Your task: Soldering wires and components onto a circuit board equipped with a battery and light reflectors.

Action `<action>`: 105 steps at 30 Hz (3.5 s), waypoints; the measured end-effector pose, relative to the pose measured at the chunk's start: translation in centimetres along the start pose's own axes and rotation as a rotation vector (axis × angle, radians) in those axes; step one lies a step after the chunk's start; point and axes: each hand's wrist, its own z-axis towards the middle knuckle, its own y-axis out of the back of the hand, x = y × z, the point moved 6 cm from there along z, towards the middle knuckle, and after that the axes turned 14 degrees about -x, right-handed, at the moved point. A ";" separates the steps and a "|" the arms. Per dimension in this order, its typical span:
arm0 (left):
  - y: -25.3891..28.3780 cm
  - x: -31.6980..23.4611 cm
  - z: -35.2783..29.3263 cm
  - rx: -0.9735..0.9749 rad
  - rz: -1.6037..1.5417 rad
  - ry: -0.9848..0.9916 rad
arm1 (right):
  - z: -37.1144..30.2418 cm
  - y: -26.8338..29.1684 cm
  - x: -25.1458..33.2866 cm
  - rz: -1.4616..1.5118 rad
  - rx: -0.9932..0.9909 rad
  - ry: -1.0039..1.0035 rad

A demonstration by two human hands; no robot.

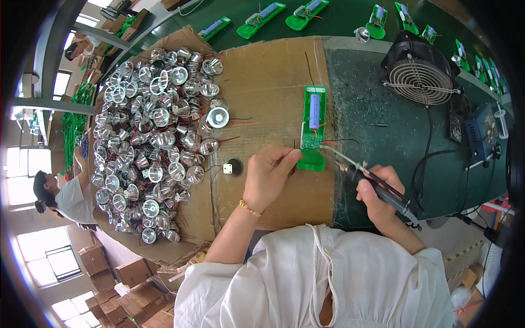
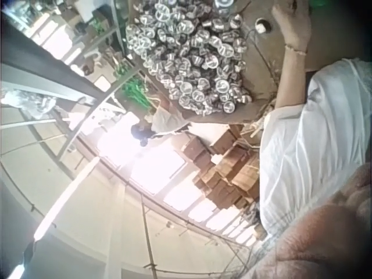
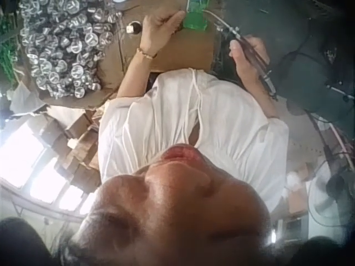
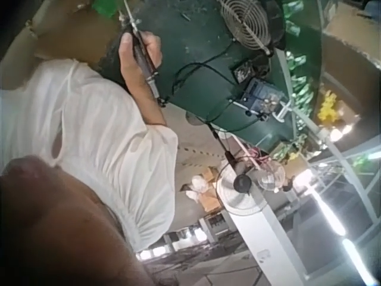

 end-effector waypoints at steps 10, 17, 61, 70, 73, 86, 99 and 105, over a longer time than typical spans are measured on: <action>-1.6 -0.5 0.9 0.123 0.185 -0.166 | 0.3 -0.9 -0.5 -0.053 -0.016 0.066; -2.1 0.0 1.6 0.151 0.223 -0.113 | 0.5 -1.3 -1.3 -0.052 0.011 -0.006; -1.9 -1.1 0.1 -0.125 0.248 -0.296 | 0.4 -0.2 -1.0 0.008 -0.047 -0.018; -2.1 -0.6 0.5 -0.106 0.236 -0.229 | 0.3 -0.5 -0.9 0.048 -0.068 -0.095; -1.8 -0.4 0.3 -0.098 0.263 -0.246 | 0.2 -0.1 -1.1 0.122 -0.126 -0.117; -1.3 -0.4 0.6 -0.157 0.228 -0.302 | 0.9 0.5 -1.1 0.151 -0.104 -0.039; -1.8 0.3 -2.0 -0.050 0.509 -0.319 | 2.9 5.7 -1.6 -0.166 -0.321 -0.074; -2.1 -0.9 -0.9 -0.023 0.531 -0.314 | 3.2 4.3 0.8 -0.235 -0.253 -0.038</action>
